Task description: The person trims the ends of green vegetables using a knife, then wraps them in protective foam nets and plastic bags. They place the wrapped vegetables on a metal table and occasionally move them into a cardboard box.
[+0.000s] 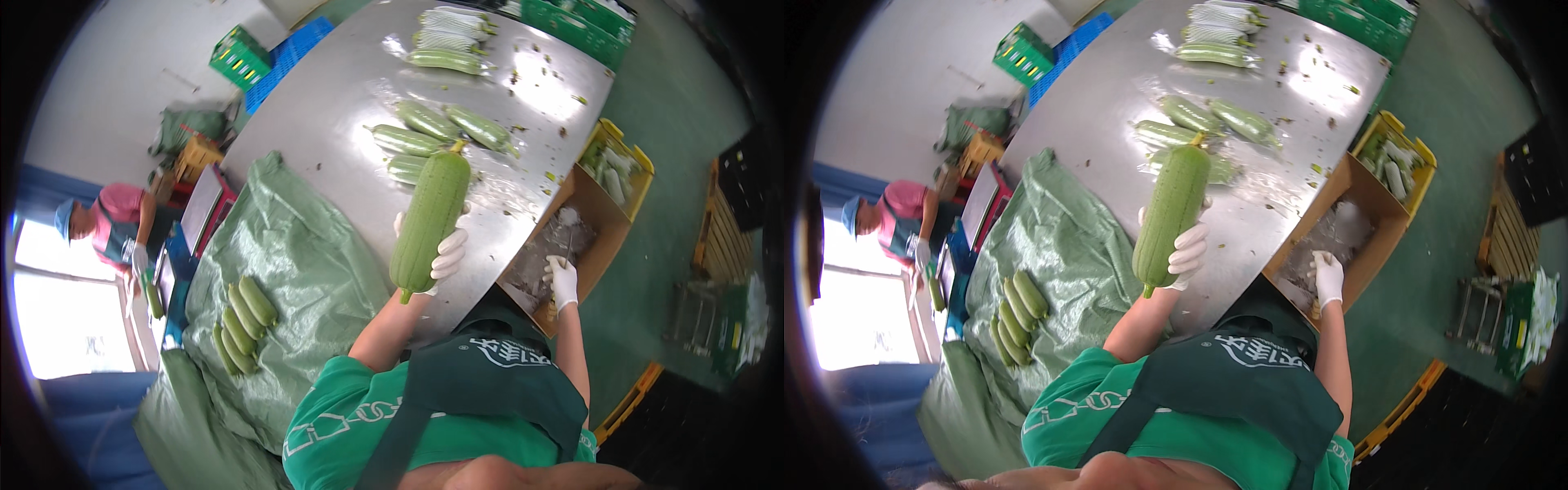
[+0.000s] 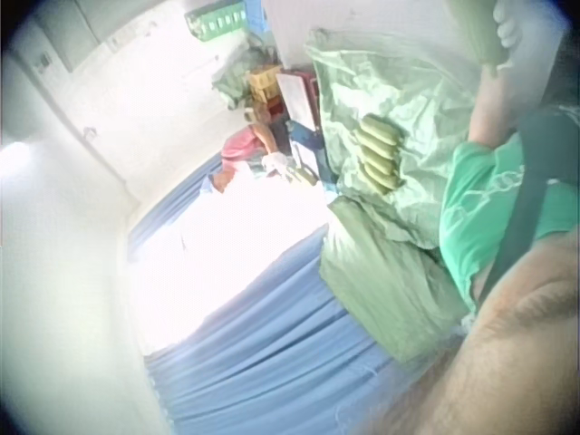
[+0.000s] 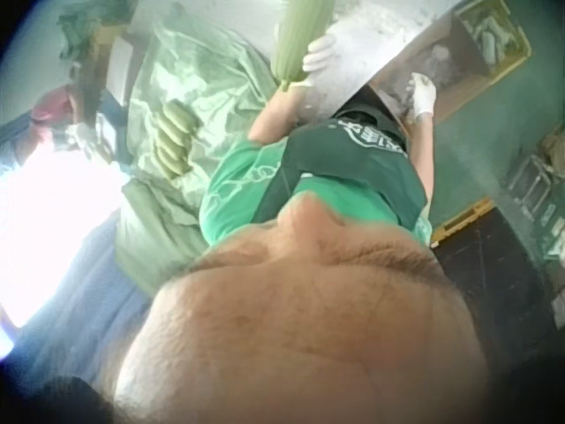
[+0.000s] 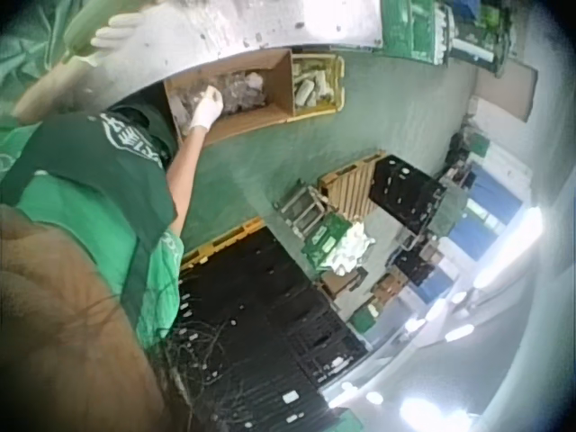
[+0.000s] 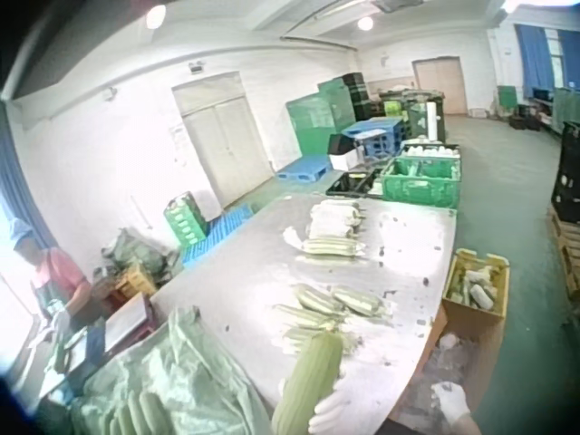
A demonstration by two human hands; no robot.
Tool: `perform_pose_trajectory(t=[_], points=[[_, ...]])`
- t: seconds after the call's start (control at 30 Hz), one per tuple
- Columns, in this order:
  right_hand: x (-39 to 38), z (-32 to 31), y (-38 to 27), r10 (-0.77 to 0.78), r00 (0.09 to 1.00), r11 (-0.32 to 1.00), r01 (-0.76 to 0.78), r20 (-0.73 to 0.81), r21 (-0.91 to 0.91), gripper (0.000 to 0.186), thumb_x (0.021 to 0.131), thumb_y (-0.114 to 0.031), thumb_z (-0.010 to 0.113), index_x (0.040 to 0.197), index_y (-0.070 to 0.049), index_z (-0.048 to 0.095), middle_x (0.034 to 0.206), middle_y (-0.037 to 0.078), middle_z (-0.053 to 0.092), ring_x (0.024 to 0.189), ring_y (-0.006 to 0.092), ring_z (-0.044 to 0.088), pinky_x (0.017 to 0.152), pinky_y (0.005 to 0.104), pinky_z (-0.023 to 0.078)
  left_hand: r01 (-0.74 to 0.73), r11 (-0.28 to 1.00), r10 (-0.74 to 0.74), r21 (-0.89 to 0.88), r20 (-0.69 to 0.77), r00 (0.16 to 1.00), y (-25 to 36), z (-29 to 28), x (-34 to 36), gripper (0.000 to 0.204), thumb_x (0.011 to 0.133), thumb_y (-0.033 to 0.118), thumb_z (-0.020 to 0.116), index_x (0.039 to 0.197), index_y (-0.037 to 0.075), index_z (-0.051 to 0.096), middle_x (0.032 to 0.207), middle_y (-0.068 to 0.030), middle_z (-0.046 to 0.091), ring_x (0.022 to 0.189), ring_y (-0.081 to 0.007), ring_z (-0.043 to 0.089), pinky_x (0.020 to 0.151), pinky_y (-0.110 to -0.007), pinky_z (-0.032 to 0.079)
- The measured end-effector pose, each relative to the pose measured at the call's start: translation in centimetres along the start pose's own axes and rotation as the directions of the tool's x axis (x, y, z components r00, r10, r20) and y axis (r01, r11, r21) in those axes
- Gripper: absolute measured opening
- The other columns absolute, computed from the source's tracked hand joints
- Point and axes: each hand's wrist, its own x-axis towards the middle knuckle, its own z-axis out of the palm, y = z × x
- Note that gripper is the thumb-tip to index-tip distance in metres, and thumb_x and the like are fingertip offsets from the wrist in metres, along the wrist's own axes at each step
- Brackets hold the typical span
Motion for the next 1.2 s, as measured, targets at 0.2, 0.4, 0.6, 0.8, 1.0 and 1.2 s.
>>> perform_pose_trajectory(t=[0.2,0.4,0.6,0.8,1.0,1.2], points=[[-0.3,1.2,-2.1,0.015,0.990,0.996,-0.004,0.137,-0.085,0.016,0.089,-0.025,0.054,0.094,-0.012,0.062,0.071,-0.002,0.056,0.050,0.0052,0.049,0.040,0.0193,0.026,-0.106,0.994,0.101,0.022,0.161,0.982,2.5,0.4,-4.0,0.085,0.082,0.056,0.051,0.135,-0.002,0.018,0.078,-0.0149,0.049,0.059,-0.0215,0.052,0.046,-0.029,0.045],[-1.1,-0.4,-2.6,0.076,0.987,0.990,-0.057,0.145,-0.127,0.019,0.081,-0.025,0.062,0.090,-0.009,0.061,0.066,-0.001,0.054,0.050,0.0060,0.047,0.042,0.0194,0.028,-0.230,0.566,0.724,0.792,-0.343,0.599,7.2,9.2,-12.1,0.056,0.086,0.045,0.048,0.120,0.001,0.040,0.091,-0.0178,0.056,0.076,-0.0275,0.059,0.066,-0.038,0.052],[2.2,-5.4,2.3,0.199,0.965,0.956,-0.154,0.170,-0.249,0.019,0.086,-0.027,0.055,0.095,-0.011,0.060,0.068,0.001,0.058,0.050,0.0099,0.053,0.040,0.0217,0.030,0.838,0.127,0.952,0.530,0.173,-0.254,14.4,19.0,-25.4,0.067,0.068,0.029,0.072,0.122,0.007,0.040,0.102,-0.0203,0.060,0.087,-0.0273,0.063,0.074,-0.038,0.053],[0.2,-5.0,0.3,0.219,0.968,0.951,-0.184,0.120,-0.249,0.021,0.077,-0.025,0.063,0.092,-0.011,0.060,0.066,0.001,0.056,0.050,0.0097,0.052,0.040,0.0221,0.031,0.891,0.429,0.865,-0.149,0.352,-0.358,19.2,19.9,-42.9,0.075,0.068,0.048,0.068,0.130,0.015,0.043,0.114,-0.0154,0.059,0.101,-0.0326,0.060,0.085,-0.043,0.046],[0.2,-5.2,-0.5,0.198,0.977,0.965,-0.179,0.084,-0.192,0.015,0.080,-0.022,0.063,0.088,-0.010,0.063,0.066,0.002,0.059,0.050,0.0108,0.056,0.038,0.0221,0.032,0.674,0.672,0.703,-0.306,0.549,-0.452,21.0,19.0,-39.9,0.074,0.069,0.049,0.066,0.134,0.025,0.039,0.122,-0.0148,0.050,0.115,-0.0331,0.046,0.084,-0.054,0.042],[-1.0,-2.1,-2.7,0.071,0.993,0.960,-0.044,0.090,-0.276,0.017,0.089,-0.021,0.052,0.095,-0.008,0.062,0.070,0.001,0.060,0.055,0.0083,0.056,0.042,0.0200,0.033,0.789,-0.603,0.713,-0.116,0.366,0.598,21.8,8.9,-17.0,0.048,0.074,0.019,0.069,0.116,0.003,0.055,0.098,-0.0176,0.062,0.085,-0.0305,0.061,0.079,-0.038,0.048]])
